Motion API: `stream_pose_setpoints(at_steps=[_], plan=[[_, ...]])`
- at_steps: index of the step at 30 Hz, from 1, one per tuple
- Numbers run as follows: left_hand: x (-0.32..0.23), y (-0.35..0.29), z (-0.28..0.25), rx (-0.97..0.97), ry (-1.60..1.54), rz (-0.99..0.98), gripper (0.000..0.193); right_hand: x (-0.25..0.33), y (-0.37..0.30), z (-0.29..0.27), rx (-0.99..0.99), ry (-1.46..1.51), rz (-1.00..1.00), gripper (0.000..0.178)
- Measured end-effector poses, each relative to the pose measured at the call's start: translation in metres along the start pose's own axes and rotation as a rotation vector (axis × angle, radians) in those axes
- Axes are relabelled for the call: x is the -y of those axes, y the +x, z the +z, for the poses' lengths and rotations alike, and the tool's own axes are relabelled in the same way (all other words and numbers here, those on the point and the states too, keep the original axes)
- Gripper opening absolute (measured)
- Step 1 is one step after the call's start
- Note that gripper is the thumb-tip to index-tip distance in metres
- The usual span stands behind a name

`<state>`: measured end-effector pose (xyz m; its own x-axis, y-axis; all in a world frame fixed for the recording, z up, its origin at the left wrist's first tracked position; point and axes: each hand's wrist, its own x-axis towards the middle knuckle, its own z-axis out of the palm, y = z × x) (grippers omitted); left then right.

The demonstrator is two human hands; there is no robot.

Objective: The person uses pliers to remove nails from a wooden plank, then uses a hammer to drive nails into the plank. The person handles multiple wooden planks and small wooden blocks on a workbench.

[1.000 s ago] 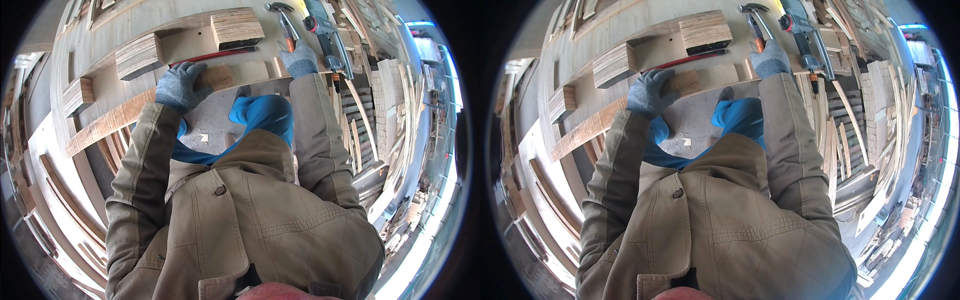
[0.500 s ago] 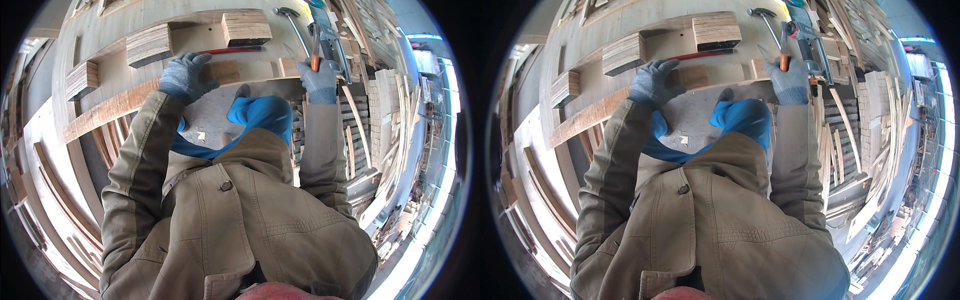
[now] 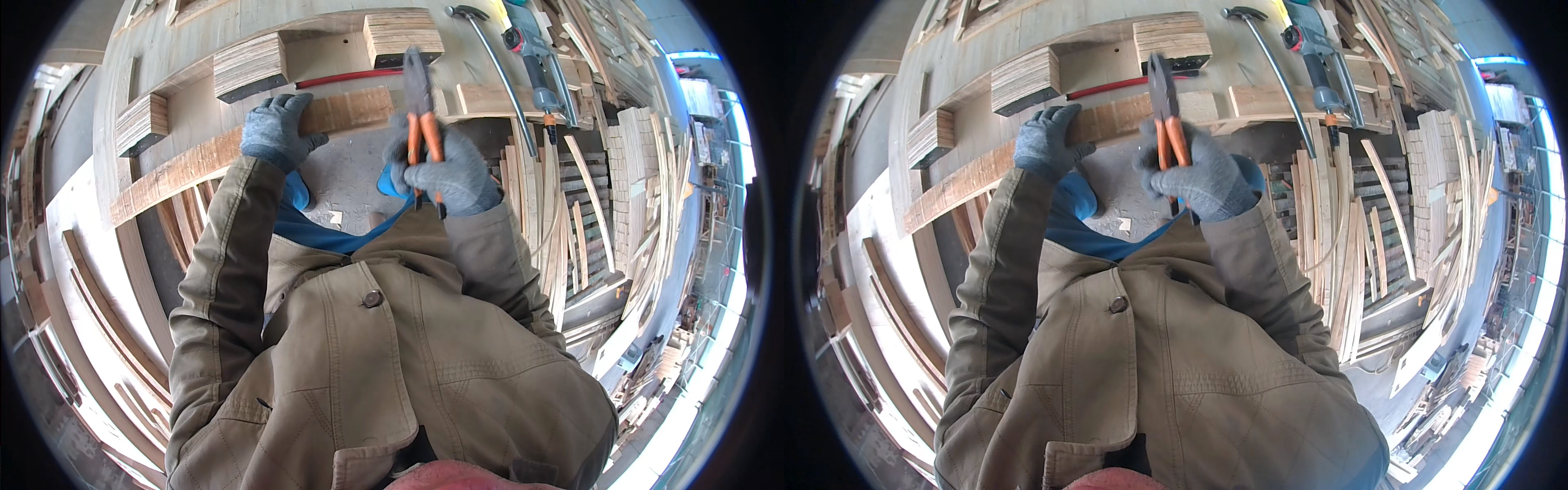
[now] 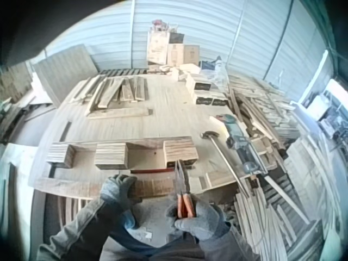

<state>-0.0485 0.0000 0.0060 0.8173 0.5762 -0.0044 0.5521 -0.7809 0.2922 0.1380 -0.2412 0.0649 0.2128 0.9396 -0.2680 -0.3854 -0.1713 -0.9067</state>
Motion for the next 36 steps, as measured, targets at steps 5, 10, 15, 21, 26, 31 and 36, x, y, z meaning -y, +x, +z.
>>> stream_pose_setpoints(at_steps=[5,10,15,21,26,31,36], plan=[[0.0,0.0,0.001,-0.009,-0.01,-0.015,0.078,-0.023,-0.003,0.022,-0.12,-0.024,0.099,0.024],[0.0,0.0,0.004,-0.025,-0.003,0.002,0.078,-0.081,-0.003,0.012,-0.077,0.123,0.284,0.027],[-0.002,0.001,0.003,-0.012,0.024,-0.006,0.077,-0.095,0.014,-0.003,0.033,0.173,0.349,0.037],[-0.003,0.001,0.004,-0.012,0.039,-0.021,0.076,-0.104,0.03,-0.011,0.098,0.3,0.361,0.036],[-0.002,0.002,0.006,-0.015,0.032,-0.025,0.077,-0.105,0.032,-0.017,0.105,0.36,0.353,0.033],[0.0,0.002,0.008,-0.024,0.027,-0.006,0.077,-0.098,0.03,-0.024,0.122,0.377,0.387,0.035],[0.0,0.001,0.008,-0.023,0.023,-0.009,0.076,-0.09,0.035,-0.028,0.133,0.332,0.414,0.04]])
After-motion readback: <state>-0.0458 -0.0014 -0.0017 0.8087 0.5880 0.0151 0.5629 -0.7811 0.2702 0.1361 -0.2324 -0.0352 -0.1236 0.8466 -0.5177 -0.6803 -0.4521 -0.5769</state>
